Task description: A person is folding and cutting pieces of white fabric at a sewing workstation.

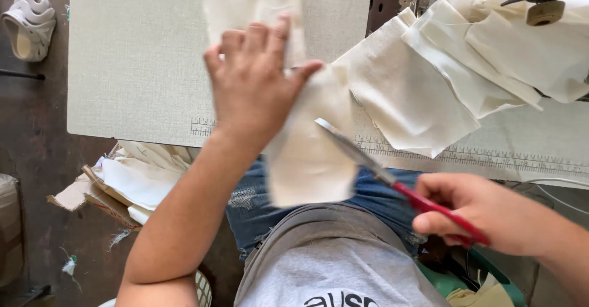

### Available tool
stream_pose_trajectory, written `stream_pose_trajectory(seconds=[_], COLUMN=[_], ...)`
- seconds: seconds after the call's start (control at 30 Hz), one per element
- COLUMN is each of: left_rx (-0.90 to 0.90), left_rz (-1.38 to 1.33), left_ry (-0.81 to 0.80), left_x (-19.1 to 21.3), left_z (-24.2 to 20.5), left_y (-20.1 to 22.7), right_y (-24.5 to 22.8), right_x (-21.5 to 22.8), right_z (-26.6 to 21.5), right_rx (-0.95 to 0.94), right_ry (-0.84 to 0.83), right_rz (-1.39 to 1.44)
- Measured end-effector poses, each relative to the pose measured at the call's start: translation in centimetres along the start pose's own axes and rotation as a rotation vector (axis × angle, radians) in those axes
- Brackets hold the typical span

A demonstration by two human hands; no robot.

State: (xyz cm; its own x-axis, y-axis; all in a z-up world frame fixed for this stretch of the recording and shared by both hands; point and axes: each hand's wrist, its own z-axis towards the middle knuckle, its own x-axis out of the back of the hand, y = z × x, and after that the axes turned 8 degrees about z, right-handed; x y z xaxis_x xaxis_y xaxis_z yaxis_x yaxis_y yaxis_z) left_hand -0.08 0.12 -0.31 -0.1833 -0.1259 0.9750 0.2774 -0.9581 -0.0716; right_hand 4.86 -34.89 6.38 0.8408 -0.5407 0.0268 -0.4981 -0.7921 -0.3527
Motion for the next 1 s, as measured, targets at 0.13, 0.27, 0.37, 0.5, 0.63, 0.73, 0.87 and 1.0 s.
stream_pose_trajectory(seconds=[0.13,0.27,0.37,0.5,0.63,0.73,0.87,1.0], left_rx=[0.024,-0.04,-0.25,-0.451,-0.339,-0.326,-0.543,-0.672], left_rz=[-0.086,0.028,0.069,-0.258,-0.254,-0.228,-0.254,-0.32], left_ry=[0.291,0.24,-0.111,-0.426,0.044,-0.098,-0.006,0.102], left_x=[0.8,4.9,8.0,9.2,4.5,2.6,2.1,1.6], left_z=[-2.1,-6.5,-9.3,-9.5,-5.5,-2.3,-2.9,-2.5], left_y=[-4.0,-5.5,-4.9,-3.3,-2.2,-1.5,0.2,-0.1], right_y=[4.9,7.5,13.7,13.0,9.3,6.2,1.8,-2.2], right_x=[6.1,10.8,16.8,13.7,7.9,5.7,4.7,3.4], right_z=[1.0,1.5,3.0,1.8,0.8,0.7,-0.2,-0.4], right_rx=[0.044,-0.04,0.434,0.262,-0.013,-0.033,-0.121,-0.126], right_ry=[0.161,0.529,0.5,0.538,0.367,0.214,0.09,0.119], right_rz=[0.072,0.159,0.211,0.062,-0.23,-0.035,-0.17,-0.422])
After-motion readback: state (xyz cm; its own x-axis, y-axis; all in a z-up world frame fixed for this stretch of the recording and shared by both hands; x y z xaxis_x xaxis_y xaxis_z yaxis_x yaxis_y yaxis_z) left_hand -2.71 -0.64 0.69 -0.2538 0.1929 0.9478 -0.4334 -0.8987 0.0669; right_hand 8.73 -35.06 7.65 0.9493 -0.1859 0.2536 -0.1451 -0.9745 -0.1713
